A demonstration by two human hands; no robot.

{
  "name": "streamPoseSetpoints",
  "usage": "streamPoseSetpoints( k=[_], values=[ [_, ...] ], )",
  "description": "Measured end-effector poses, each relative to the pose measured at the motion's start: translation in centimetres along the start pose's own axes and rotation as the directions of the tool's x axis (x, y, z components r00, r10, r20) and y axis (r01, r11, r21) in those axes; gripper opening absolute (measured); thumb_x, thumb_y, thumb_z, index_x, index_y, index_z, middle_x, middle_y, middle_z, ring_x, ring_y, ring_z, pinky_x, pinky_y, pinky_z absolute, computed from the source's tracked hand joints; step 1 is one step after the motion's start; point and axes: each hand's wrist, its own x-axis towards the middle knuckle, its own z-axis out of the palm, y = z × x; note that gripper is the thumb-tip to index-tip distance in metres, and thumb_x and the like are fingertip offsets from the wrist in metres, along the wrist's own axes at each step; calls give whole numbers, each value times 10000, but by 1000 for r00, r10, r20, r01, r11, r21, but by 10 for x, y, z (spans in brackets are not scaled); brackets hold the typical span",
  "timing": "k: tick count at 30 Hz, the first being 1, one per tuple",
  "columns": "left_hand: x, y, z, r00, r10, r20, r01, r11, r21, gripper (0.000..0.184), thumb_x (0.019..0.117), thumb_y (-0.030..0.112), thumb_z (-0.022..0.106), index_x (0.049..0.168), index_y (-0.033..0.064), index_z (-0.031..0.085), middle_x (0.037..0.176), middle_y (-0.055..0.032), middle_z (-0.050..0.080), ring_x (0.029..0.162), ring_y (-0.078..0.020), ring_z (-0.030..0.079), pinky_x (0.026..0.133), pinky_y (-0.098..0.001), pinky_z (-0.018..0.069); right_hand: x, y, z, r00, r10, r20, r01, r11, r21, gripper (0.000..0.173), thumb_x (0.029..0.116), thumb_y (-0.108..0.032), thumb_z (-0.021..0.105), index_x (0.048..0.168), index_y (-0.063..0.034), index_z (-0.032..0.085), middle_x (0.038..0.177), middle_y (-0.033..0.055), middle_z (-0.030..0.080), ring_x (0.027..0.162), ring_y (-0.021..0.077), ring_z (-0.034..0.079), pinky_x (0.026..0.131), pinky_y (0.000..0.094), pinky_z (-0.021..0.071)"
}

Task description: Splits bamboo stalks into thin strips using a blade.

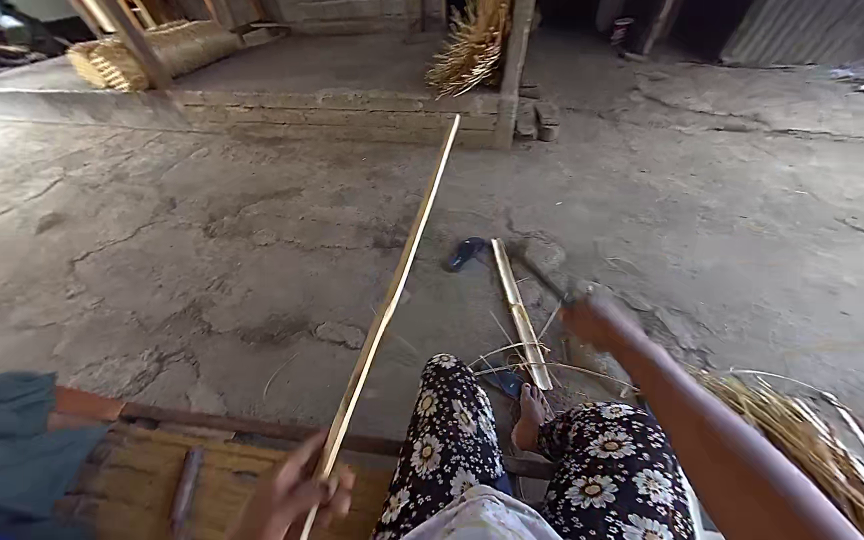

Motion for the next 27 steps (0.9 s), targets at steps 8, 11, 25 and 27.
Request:
streamPoseSetpoints(
  k=[8,11,25,27],
  values=[
    [113,-6,35,976,43,-214,-60,996,-73,552,1035,56,545,1565,65,392,1034,-127,728,785,-175,704,623,-260,569,-145,-2,147,786,-293,545,349,937,1,763,907,-524,739,1539,-185,479,1308,225,650,1177,438,636,1000,660,482],
    [127,-3,60,979,50,-197,-79,986,-145,461,1055,72,517,1514,47,476,977,-122,726,731,-154,679,595,-237,545,-146,8,142,823,-404,400,377,914,148,695,909,-445,767,1480,-111,554,1388,229,593,1244,422,592,1049,626,470],
    [116,-24,111,935,350,-57,-339,929,146,543,913,61,685,1431,-28,549,946,-44,740,732,-81,682,636,-219,575,-123,-36,46,901,-256,-350,425,363,829,499,1074,-288,500,1498,-29,454,985,76,727,660,145,694,603,307,614],
    [111,-32,111,930,368,-26,-358,917,173,558,889,78,722,1414,-30,566,954,-33,747,727,-66,689,638,-214,585,-116,-36,34,896,-219,-386,440,334,833,503,1091,-287,462,1528,-43,413,905,88,732,586,141,672,556,289,595]
  ],
)
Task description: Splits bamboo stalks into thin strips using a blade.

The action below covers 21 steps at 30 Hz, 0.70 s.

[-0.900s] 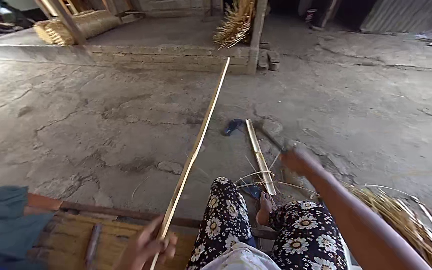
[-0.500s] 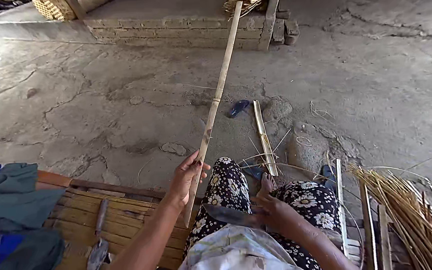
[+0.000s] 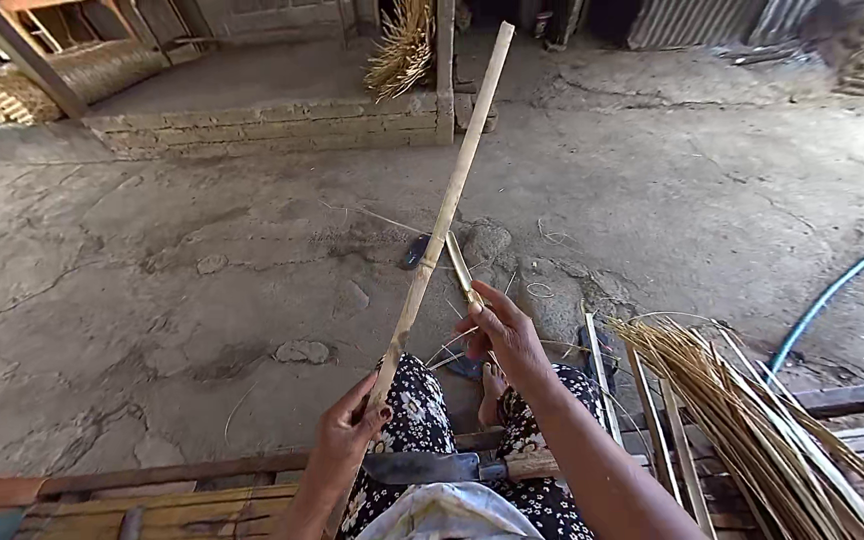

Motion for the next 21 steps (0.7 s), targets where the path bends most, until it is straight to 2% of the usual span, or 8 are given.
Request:
streamPoseSetpoints(
  k=[3,4,6,9,12,16,19,21],
  values=[
    [-8,-9,-1,997,56,46,-59,996,72,535,877,103,733,1380,-22,604,930,-19,749,710,-46,686,639,-208,591,12,-6,-8,1000,8,-10,-8,1000,-16,475,1095,-287,480,1515,-67,452,856,82,733,545,131,652,530,275,578],
    [-10,-11,-2,996,64,58,-70,992,108,520,874,109,732,1368,-13,622,915,-14,752,702,-41,685,636,-202,589,13,-8,-10,1000,10,-5,-10,1000,-29,422,1089,-273,506,1453,-59,523,859,75,731,555,125,651,537,272,575],
    [-13,-15,-5,994,71,86,-84,984,158,494,876,111,724,1349,-4,641,928,-15,758,713,-37,688,648,-200,590,13,-10,-14,1000,3,11,-3,998,-58,258,1065,-212,570,1214,-28,671,838,49,726,583,107,657,553,256,573],
    [-15,-20,-9,991,55,119,-73,986,149,480,876,102,718,1341,6,652,951,-20,762,715,-45,694,637,-205,594,9,-7,-18,999,-8,43,15,987,-158,194,1066,-169,559,1037,-28,689,781,7,708,611,74,670,596,233,585],
    [-16,-21,-11,991,22,130,-44,985,166,465,864,91,711,1320,10,667,891,-7,754,650,-38,676,588,-197,580,-1,-1,-18,998,-53,23,57,965,-257,191,1072,-168,538,1015,-40,668,748,-24,682,623,44,668,622,213,587],
    [-16,-25,-15,992,48,118,-73,973,221,435,880,160,735,1301,58,695,967,7,760,734,-25,686,664,-196,587,-12,10,-29,986,-127,-107,105,975,-196,191,1061,-127,526,1034,-1,667,739,-3,681,620,76,676,621,261,608],
    [-16,-27,-19,999,32,3,-32,989,147,496,895,122,706,1360,-28,621,921,-27,746,655,-42,665,579,-190,566,-11,19,-53,955,-130,-267,95,985,-142,180,1060,-97,518,1013,17,650,728,8,673,594,90,670,597,272,611],
    [-12,-28,-25,997,23,-74,-9,982,188,529,891,127,700,1391,-14,602,936,-33,740,649,-41,654,569,-186,554,-10,15,-60,958,-112,-264,38,962,-271,182,1063,-127,537,1057,1,665,789,15,707,649,81,699,646,258,619]
  ],
)
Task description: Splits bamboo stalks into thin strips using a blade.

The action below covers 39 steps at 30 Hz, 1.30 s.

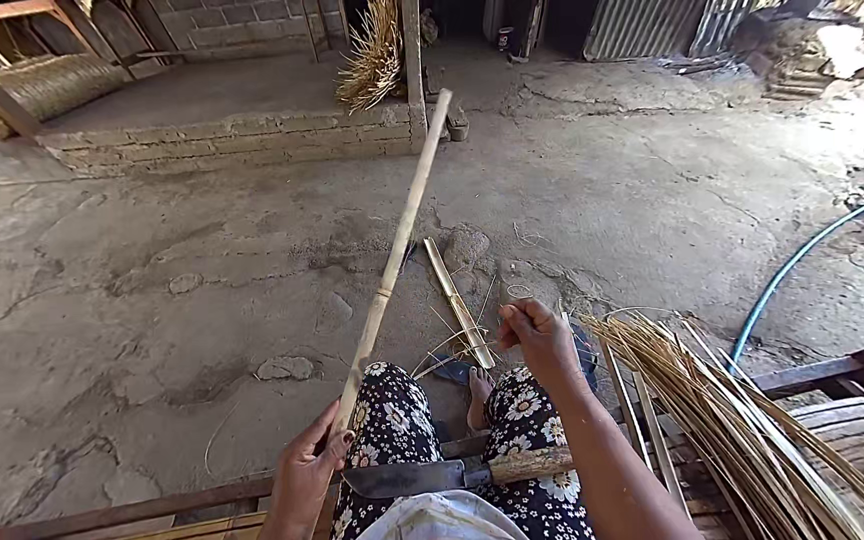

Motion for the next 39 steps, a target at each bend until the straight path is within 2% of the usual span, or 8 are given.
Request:
streamPoseSetpoints(
  k=[5,14,21,23,26,32,37,39],
  values=[
    [-6,-12,-5,982,185,32,-186,928,324,458,910,250,705,1324,55,685,1055,-87,744,848,-90,703,773,-277,596,8,-16,25,957,88,276,-62,993,-103,607,999,-356,668,1500,-76,471,956,86,695,738,169,692,704,368,611],
    [-27,-20,2,947,314,67,-309,838,450,379,925,266,700,1255,85,740,902,-53,714,775,-78,663,722,-230,565,14,-19,56,987,87,133,-73,991,-110,291,1036,-339,614,1101,-70,704,789,12,697,642,87,680,633,279,599],
    [-28,-28,8,904,420,80,-392,739,548,338,950,289,659,1242,151,759,876,-50,707,758,-115,661,695,-258,564,9,-17,57,992,-52,117,75,977,-198,525,982,-336,683,1441,-110,566,773,25,658,627,126,617,633,339,551],
    [-27,-31,10,899,431,73,-402,749,527,334,951,311,652,1235,177,763,880,-29,707,774,-93,663,706,-237,560,9,-17,59,994,-18,112,13,999,46,192,1019,-190,649,1138,-57,718,696,8,661,529,70,600,521,239,534],
    [-26,-25,6,968,227,103,-249,906,342,372,935,315,687,1255,134,743,1000,3,753,848,-29,696,765,-206,584,4,-13,58,995,11,100,-50,920,388,259,1077,-137,521,969,21,696,727,59,719,544,126,663,530,277,586],
    [-16,-6,-7,945,-237,226,285,935,-212,453,952,184,611,1371,13,588,759,20,637,497,-34,533,435,-165,456,0,10,42,993,111,-36,-79,865,495,348,1103,-163,419,927,21,658,776,96,739,644,196,733,631,349,641],
    [-7,-2,-12,931,-263,254,347,855,-385,401,1037,168,449,1399,36,559,640,18,550,422,-28,468,384,-161,415,-9,16,46,852,338,400,-310,941,-136,508,1062,-269,556,1515,-70,438,1054,144,691,753,235,694,673,420,605],
    [-6,4,-7,923,-261,284,357,857,-372,399,1034,161,453,1394,30,566,655,13,571,431,-29,476,394,-159,420,-25,6,66,775,287,563,-266,956,-122,534,1054,-330,577,1508,-75,457,1052,136,699,746,226,695,657,410,602]
  ],
)
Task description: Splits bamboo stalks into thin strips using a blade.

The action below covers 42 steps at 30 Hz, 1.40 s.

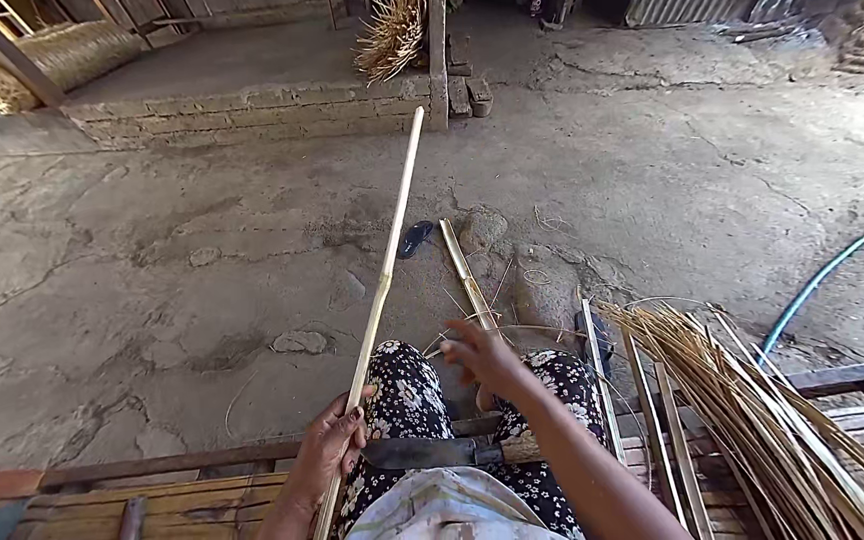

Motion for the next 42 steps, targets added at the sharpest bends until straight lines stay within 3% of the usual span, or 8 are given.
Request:
streamPoseSetpoints(
  k=[6,14,17,19,26,30,39,42],
  values=[
    [3,0,23,993,-33,112,24,996,80,378,1025,141,482,1373,28,579,693,14,621,454,-22,503,416,-158,434,7,-21,36,974,-163,156,168,986,-21,288,1024,-291,631,1095,-20,697,884,37,715,675,88,672,665,279,588],
    [15,-5,7,990,-32,137,26,999,44,450,1097,252,332,1425,19,535,712,-39,638,434,-49,499,394,-181,436,-13,-5,-11,972,-234,-4,213,880,425,113,997,-74,600,981,6,679,765,50,727,636,131,697,613,291,608],
    [16,-8,7,994,-43,101,36,997,71,454,1104,254,311,1423,19,532,748,-53,662,457,-64,524,421,-193,459,2,12,-32,998,7,-68,-18,986,-163,354,995,-183,657,1328,-66,640,1127,91,716,964,199,706,886,402,580],
    [18,-5,13,995,-41,92,29,992,120,455,1111,253,302,1423,17,534,778,-59,677,490,-83,557,452,-211,490,9,19,-16,997,72,-42,-82,938,-336,425,981,-298,685,1335,-70,631,1193,144,697,1044,287,690,946,534,540],
    [24,5,46,999,11,34,-24,905,425,326,1109,278,407,1130,46,634,685,0,645,502,-87,597,480,-239,533,4,11,58,967,-64,247,4,971,238,275,1052,-290,593,1050,-20,647,811,22,685,547,69,574,514,233,490],
    [28,11,44,997,25,78,-49,946,319,362,1104,271,341,1063,47,622,642,20,626,498,-76,593,475,-227,526,0,14,51,964,-167,206,65,902,426,112,1001,-106,647,986,-7,698,784,13,718,572,60,626,532,219,530],
    [53,16,40,984,178,-13,-162,922,352,348,1117,229,365,1179,8,625,744,6,645,603,-89,618,557,-236,546,-32,13,24,928,-343,144,199,785,587,116,1006,-91,591,930,-60,672,804,31,747,683,132,727,651,303,627],
    [65,20,29,973,205,-102,-153,914,376,330,1116,227,379,1190,2,608,755,-2,654,593,-91,622,542,-238,545,-38,12,7,935,-335,-116,334,724,603,141,1009,-89,573,916,-70,677,827,38,750,692,148,730,665,330,638]
  ],
)
